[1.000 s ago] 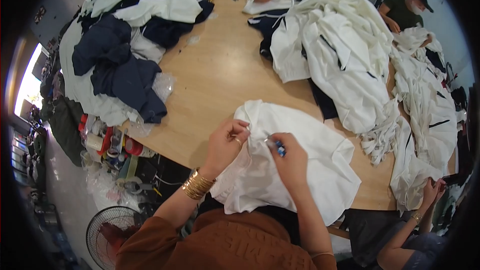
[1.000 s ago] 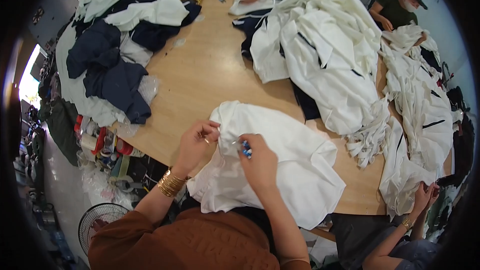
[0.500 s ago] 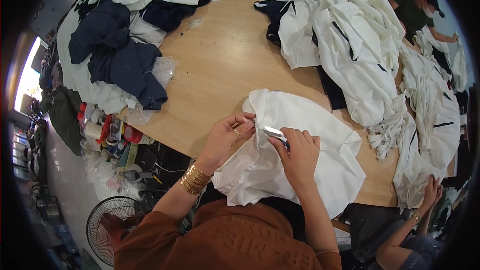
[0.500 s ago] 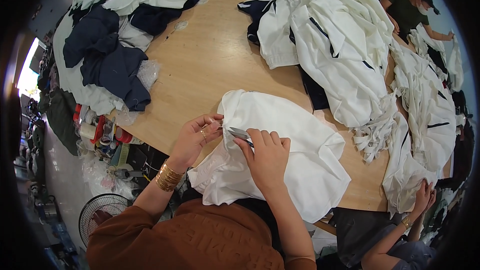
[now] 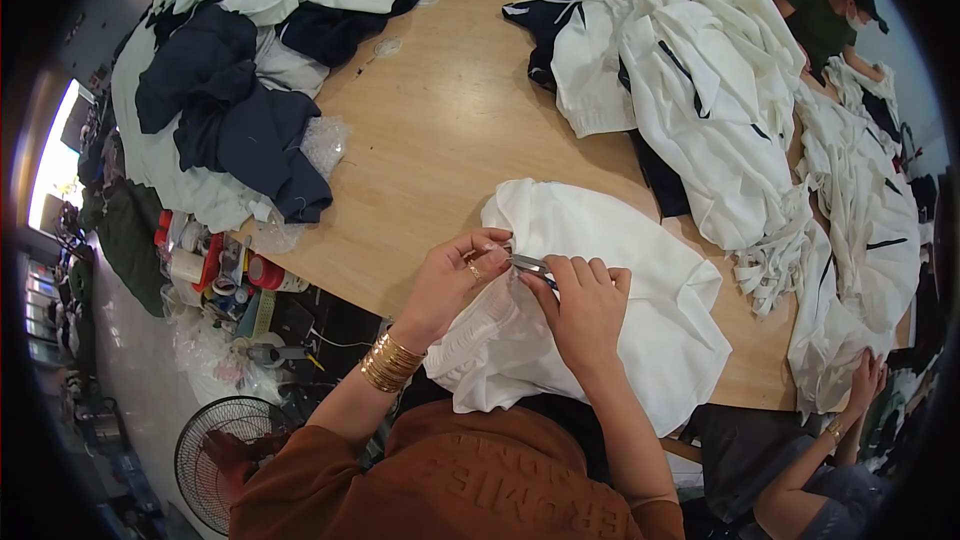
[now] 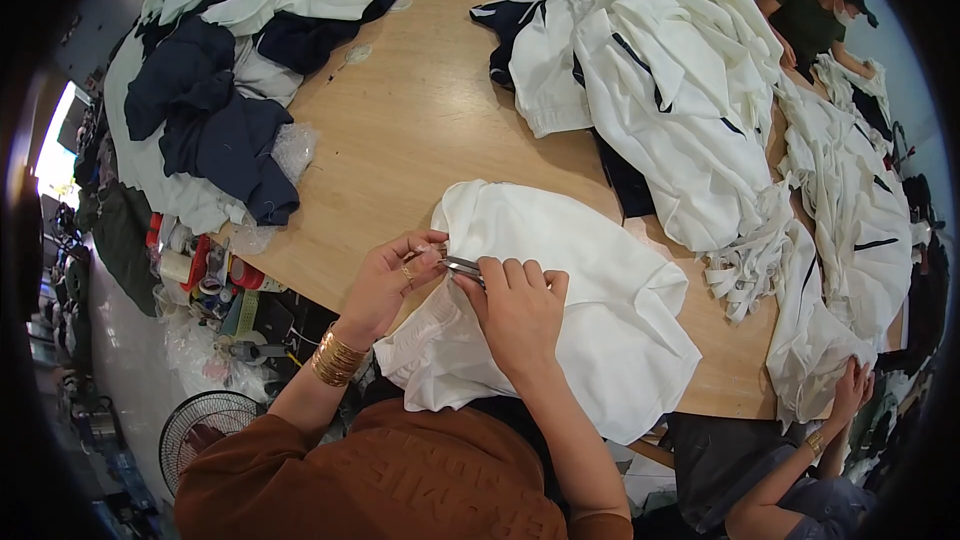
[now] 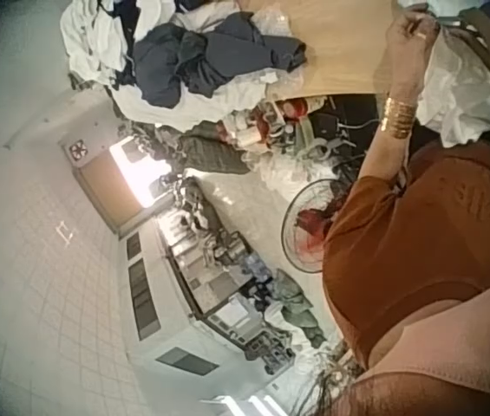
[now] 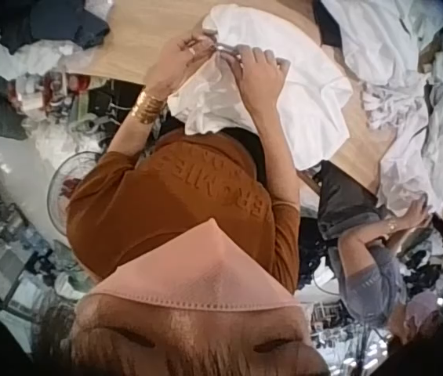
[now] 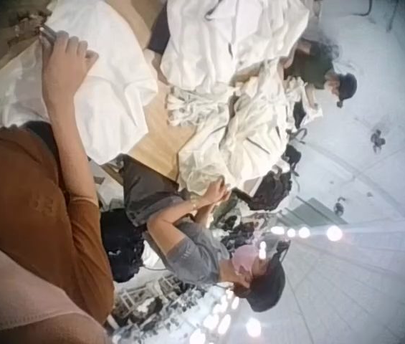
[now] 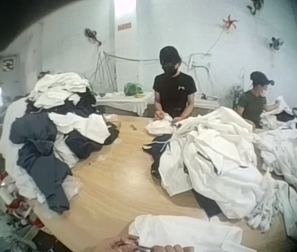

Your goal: Trimming loose threads from white athletic shorts in a garment factory setting.

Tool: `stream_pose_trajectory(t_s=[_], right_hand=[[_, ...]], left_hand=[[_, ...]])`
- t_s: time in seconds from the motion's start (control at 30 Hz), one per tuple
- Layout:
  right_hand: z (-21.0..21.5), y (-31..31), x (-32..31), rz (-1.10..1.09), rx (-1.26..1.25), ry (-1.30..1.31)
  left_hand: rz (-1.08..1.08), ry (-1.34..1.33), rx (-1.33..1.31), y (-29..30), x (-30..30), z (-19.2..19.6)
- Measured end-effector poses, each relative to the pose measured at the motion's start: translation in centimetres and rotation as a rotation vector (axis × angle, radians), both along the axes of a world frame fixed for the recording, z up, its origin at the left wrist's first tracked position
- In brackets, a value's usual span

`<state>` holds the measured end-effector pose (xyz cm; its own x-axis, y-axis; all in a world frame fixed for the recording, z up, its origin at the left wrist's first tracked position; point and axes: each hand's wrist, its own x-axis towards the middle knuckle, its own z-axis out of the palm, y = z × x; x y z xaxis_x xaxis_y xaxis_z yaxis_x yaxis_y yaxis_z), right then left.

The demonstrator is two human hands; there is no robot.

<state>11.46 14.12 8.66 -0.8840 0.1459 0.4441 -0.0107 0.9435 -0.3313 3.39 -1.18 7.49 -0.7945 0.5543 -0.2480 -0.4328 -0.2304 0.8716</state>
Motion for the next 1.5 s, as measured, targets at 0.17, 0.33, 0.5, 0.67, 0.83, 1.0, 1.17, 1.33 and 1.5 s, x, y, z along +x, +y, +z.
stream_pose_trajectory(t_s=[0.17,0.33,0.5,0.67,0.83,1.0,1.17,1.33,1.5], right_hand=[[-0.4,-0.2,0.1,-0.009,0.002,0.003],[-1.5,4.0,1.7,-0.144,-0.157,0.071],[-1.7,15.1,6.7,-0.566,-0.345,0.203],[-3.5,21.1,6.2,-0.535,-0.429,-0.063],[-6.3,18.6,5.9,-0.256,-0.618,-0.298],[6.4,16.6,10.0,-0.260,-1.260,-0.495],[10.9,12.6,9.2,0.108,-0.904,-0.357],[12.3,11.9,11.4,0.302,-1.069,-0.065],[13.9,14.8,10.5,-0.298,-1.047,0.254]], left_hand=[[-0.002,-0.009,0.010,0.1,0.3,0.2],[0.200,0.074,-0.094,-4.3,-2.1,-1.1],[0.351,0.964,-0.888,-12.5,-6.9,-2.7],[0.002,0.274,-0.459,-6.5,-4.1,-4.2],[-0.117,-0.082,-0.229,1.7,-3.5,-4.9],[-0.116,-0.200,-0.229,2.2,-4.2,-2.0],[-0.464,-0.110,-0.161,6.6,-1.4,-5.3],[-0.581,-0.284,0.029,10.3,1.6,-8.9],[-0.462,0.095,0.017,8.1,-4.3,-4.1]])
